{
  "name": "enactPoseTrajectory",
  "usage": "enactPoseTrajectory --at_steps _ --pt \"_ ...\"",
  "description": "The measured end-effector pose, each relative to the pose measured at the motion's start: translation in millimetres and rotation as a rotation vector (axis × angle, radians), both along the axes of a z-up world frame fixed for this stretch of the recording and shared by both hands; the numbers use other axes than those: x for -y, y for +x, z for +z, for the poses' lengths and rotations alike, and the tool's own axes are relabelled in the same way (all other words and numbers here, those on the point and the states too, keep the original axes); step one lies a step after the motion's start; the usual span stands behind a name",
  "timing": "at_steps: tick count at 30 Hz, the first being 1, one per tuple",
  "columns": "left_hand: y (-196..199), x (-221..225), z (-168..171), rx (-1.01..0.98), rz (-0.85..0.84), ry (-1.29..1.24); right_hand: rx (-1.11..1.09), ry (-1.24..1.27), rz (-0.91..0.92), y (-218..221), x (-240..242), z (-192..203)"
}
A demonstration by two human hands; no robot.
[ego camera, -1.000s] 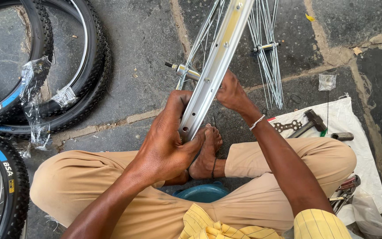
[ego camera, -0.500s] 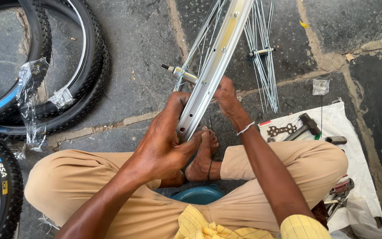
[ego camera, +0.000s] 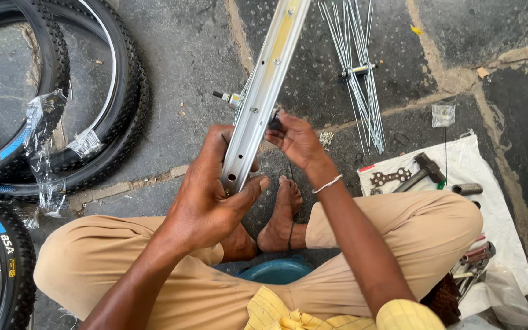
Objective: The person threads spokes through a bicycle rim and hub by hand while another person holds the wheel, then picks up a tire to prepare for assembly.
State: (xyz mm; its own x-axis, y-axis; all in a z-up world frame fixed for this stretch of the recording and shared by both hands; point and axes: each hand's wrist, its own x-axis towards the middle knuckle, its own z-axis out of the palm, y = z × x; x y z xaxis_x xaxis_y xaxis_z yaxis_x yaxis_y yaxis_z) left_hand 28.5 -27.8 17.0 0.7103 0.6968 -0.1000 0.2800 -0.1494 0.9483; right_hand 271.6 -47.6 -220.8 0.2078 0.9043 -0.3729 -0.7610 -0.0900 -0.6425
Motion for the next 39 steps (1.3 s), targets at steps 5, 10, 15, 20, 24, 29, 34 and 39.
enactPoseTrajectory --at_steps 5,10,15,20,24,29,34,39 --pt "-3.8 -0.4 -5.6 0.086 0.002 0.001 0.857 -0.068 0.214 100.8 56.7 -3.5" --pt "-2.1 0.1 -11.1 0.073 0.076 -0.088 0.06 0.001 -0.54 219.8 87.7 -44.1" --pt "4.5 -1.3 -10.8 0.203 0.132 0.013 1.461 -0.847 0.29 152.8 98.4 -119.4" --pt "1.2 -4.8 -5.6 0.1 0.2 0.047 1.775 -0.658 0.292 139.8 102.7 -165.3" --pt "-1.2 -6.9 -8.9 0.074 0.212 -0.018 1.791 -0.661 0.377 143.8 92.7 -180.6" --pt "4.1 1.6 -13.2 0.228 0.231 -0.078 1.929 -0.661 0.52 127.9 81.8 -190.5" --pt "5.7 2.7 -5.2 0.103 0.129 -0.057 1.754 -0.794 0.464 118.3 82.4 -172.4" --pt "5.6 4.5 -4.6 0.111 0.104 -0.045 1.814 -0.79 0.48 104.5 90.2 -147.3"
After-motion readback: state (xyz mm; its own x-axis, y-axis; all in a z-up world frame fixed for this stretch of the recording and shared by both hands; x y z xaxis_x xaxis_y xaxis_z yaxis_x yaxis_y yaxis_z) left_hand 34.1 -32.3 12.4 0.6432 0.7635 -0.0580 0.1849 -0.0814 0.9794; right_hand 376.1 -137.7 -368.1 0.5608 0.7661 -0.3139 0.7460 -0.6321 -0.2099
